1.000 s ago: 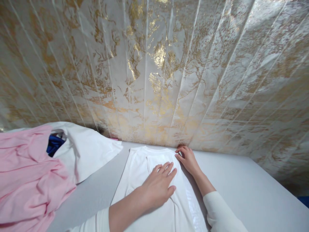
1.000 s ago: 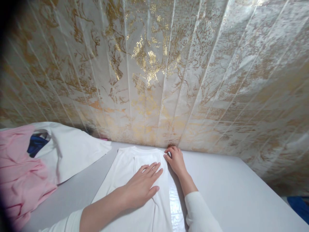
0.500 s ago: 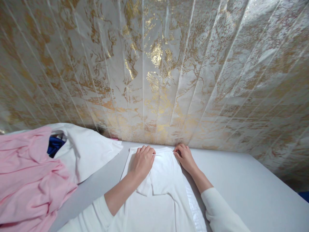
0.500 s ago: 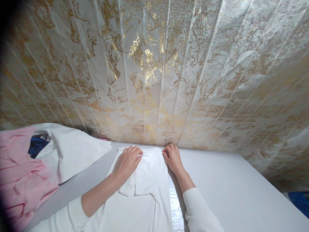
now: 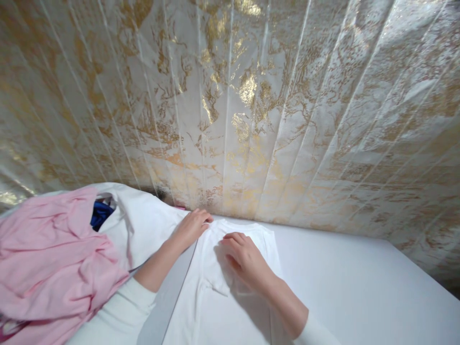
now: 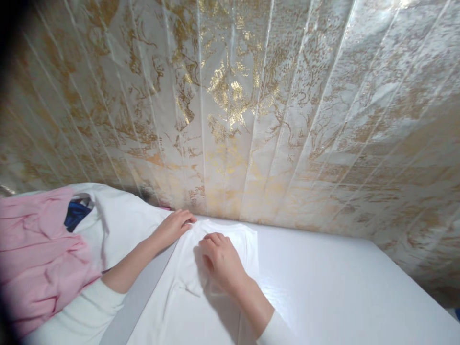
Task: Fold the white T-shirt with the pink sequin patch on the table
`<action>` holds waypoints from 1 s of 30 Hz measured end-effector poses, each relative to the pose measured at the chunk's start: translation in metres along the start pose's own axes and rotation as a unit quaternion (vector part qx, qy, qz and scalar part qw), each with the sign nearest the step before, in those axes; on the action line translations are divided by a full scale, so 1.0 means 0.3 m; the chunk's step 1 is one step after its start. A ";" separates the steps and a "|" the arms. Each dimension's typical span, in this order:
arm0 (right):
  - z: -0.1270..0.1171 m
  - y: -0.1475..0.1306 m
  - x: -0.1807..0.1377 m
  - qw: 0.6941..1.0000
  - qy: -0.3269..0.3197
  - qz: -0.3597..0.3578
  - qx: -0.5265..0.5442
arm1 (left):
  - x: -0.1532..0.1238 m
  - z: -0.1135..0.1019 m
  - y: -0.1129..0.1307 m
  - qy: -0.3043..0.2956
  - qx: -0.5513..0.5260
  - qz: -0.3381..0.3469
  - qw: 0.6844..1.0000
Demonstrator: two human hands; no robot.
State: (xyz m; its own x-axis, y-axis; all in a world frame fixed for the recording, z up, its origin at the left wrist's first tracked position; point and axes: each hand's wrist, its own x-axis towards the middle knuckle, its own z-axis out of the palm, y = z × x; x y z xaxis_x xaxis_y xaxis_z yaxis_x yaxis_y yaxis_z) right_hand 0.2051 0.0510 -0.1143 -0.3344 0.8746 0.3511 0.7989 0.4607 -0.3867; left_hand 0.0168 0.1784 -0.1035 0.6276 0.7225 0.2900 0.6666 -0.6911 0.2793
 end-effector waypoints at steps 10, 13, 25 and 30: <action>0.076 -0.006 -0.051 0.997 -0.075 0.011 -0.021 | 0.017 0.030 0.028 0.000 0.038 -0.043 0.998; 0.068 0.001 -0.046 0.997 -0.071 0.012 -0.019 | 0.003 0.023 0.053 0.012 0.044 -0.054 0.998; 0.048 -0.010 -0.041 0.997 -0.078 -0.016 -0.003 | -0.279 0.079 0.135 -0.053 0.076 0.026 0.995; 0.033 -0.008 -0.035 0.994 -0.107 -0.015 -0.008 | -0.344 0.097 0.155 -0.036 0.087 0.035 0.995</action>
State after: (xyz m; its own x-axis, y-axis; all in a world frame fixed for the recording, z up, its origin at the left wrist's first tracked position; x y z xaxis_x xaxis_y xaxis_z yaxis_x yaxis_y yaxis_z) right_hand 0.2018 0.0422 -0.1256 -0.4560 0.8732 0.1720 0.7939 0.4864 -0.3649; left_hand -0.0053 0.0722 -0.1471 0.6976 0.6769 0.2349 0.6761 -0.7304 0.0968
